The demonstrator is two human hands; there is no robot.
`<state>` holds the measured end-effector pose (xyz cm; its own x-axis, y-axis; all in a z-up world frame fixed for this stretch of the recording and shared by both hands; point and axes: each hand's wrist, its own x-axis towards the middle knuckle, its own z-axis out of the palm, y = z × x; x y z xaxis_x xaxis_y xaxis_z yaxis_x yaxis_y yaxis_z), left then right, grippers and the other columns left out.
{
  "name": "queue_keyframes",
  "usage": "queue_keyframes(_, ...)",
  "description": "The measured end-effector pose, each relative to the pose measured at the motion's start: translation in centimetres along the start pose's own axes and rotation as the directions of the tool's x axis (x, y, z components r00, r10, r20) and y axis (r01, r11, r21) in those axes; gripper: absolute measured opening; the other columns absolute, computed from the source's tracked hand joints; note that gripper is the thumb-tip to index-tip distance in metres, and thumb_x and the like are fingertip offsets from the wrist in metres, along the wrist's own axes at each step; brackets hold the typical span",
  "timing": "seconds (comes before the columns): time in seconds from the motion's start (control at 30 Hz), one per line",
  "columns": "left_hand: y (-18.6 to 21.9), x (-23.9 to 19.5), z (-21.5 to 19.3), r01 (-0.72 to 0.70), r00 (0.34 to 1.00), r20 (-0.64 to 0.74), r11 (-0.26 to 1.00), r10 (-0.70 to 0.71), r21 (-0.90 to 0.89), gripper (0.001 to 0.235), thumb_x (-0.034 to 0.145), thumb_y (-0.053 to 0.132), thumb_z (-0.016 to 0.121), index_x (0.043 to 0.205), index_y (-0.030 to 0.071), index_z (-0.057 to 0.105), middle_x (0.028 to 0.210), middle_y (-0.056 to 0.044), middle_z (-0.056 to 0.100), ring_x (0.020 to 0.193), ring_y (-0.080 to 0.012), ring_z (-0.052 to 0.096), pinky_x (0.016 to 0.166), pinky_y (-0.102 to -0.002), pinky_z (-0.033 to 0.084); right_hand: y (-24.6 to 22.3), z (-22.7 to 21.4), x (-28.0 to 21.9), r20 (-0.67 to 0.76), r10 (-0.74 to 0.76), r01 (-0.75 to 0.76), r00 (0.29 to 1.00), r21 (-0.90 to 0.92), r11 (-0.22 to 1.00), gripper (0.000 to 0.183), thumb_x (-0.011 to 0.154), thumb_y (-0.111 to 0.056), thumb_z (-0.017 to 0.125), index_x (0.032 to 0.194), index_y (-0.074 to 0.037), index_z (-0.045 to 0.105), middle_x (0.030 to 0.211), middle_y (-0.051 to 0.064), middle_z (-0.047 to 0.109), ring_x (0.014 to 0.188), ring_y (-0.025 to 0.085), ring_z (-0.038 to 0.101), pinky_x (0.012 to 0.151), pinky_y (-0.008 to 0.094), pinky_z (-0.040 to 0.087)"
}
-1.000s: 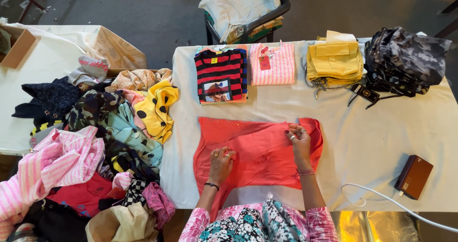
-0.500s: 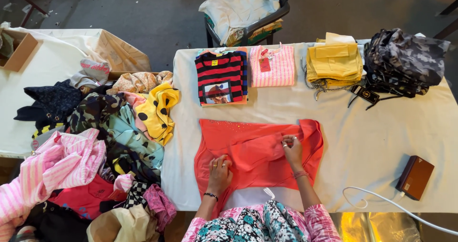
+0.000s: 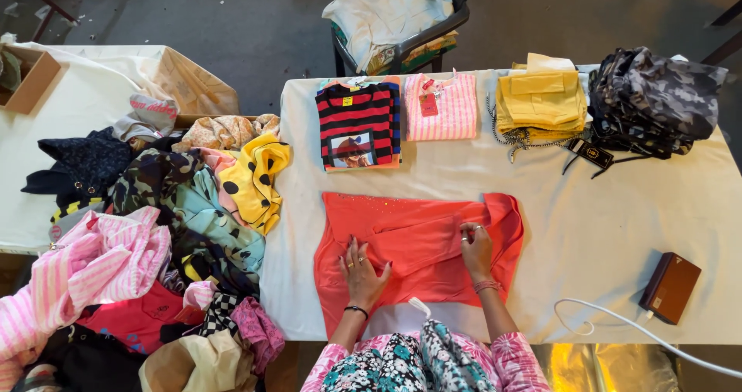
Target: The person folds several garments on a white tablecloth, including a blue and black striped top, a red and black striped top, and a red top with sparkles. Each item is smoothed, folded into a compact rectangle, and placed in a neat stack on the table.
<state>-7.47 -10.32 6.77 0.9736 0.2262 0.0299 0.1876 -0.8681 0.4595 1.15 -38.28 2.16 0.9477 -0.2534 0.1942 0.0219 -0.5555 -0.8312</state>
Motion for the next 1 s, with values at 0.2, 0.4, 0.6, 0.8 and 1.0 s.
queue_keyframes(0.2, -0.8, 0.0, 2.5, -0.335, 0.94, -0.068, 0.942, 0.335, 0.007, 0.089, 0.091, 0.043, 0.069, 0.16, 0.005, 0.029, 0.168, -0.019, 0.022, 0.154, -0.035, 0.022, 0.124, -0.052, 0.017, -4.8, -0.7, -0.8, 0.031, -0.319, 0.301, 0.947, -0.425, 0.854, 0.04, 0.092, -0.017, 0.065, 0.132, -0.011, 0.061, 0.143, 0.014, 0.055, 0.131, 0.035, 0.054, 0.108, 0.052, 0.041)
queue_keyframes(0.4, -0.2, -0.3, 2.1, -0.311, 0.947, -0.05, 0.945, 0.317, 0.097, 0.085, 0.089, 0.047, 0.064, 0.158, 0.01, 0.031, 0.165, -0.018, 0.024, 0.152, -0.0349, 0.022, 0.121, -0.052, 0.017, -2.7, -0.8, -1.2, 0.232, -0.289, 0.371, 0.929, -0.597, 0.711, 0.067, 0.094, -0.05, 0.054, 0.155, -0.024, 0.043, 0.162, 0.009, 0.037, 0.147, 0.034, 0.036, 0.116, 0.066, 0.021)
queue_keyframes(0.6, -0.4, -0.5, 2.5, -0.29, 0.956, -0.022, 0.953, 0.293, 0.091, 0.083, 0.09, 0.047, 0.064, 0.158, 0.013, 0.032, 0.165, -0.016, 0.025, 0.151, -0.0339, 0.024, 0.121, -0.052, 0.019, 4.5, -3.7, 0.8, 0.056, -0.043, 0.069, 0.997, -0.664, 0.745, 0.067, 0.098, -0.053, 0.053, 0.159, -0.026, 0.041, 0.166, 0.009, 0.036, 0.15, 0.034, 0.035, 0.122, 0.067, 0.02)
queue_keyframes(0.8, -0.2, -0.4, 2.1, -0.307, 0.949, -0.043, 0.947, 0.312, 0.096, 0.083, 0.089, 0.047, 0.065, 0.157, 0.013, 0.032, 0.165, -0.016, 0.025, 0.151, -0.035, 0.025, 0.12, -0.052, 0.02, 7.8, -7.1, 1.5, -0.114, -0.03, -0.06, 0.993, -0.707, 0.705, 0.068, 0.096, -0.052, 0.054, 0.159, -0.03, 0.039, 0.167, 0.014, 0.034, 0.152, 0.041, 0.03, 0.118, 0.072, 0.013)
queue_keyframes(1.0, -0.7, -0.5, 2.5, -0.321, 0.943, -0.058, 0.943, 0.326, 0.09, 0.083, 0.09, 0.047, 0.066, 0.158, 0.014, 0.032, 0.166, -0.015, 0.024, 0.15, -0.0339, 0.027, 0.121, -0.052, 0.021, 9.4, -7.8, 0.7, -0.069, -0.015, -0.039, 0.997, -0.713, 0.7, 0.069, 0.1, -0.047, 0.052, 0.164, -0.032, 0.034, 0.17, 0.016, 0.03, 0.156, 0.043, 0.025, 0.118, 0.075, 0.012)
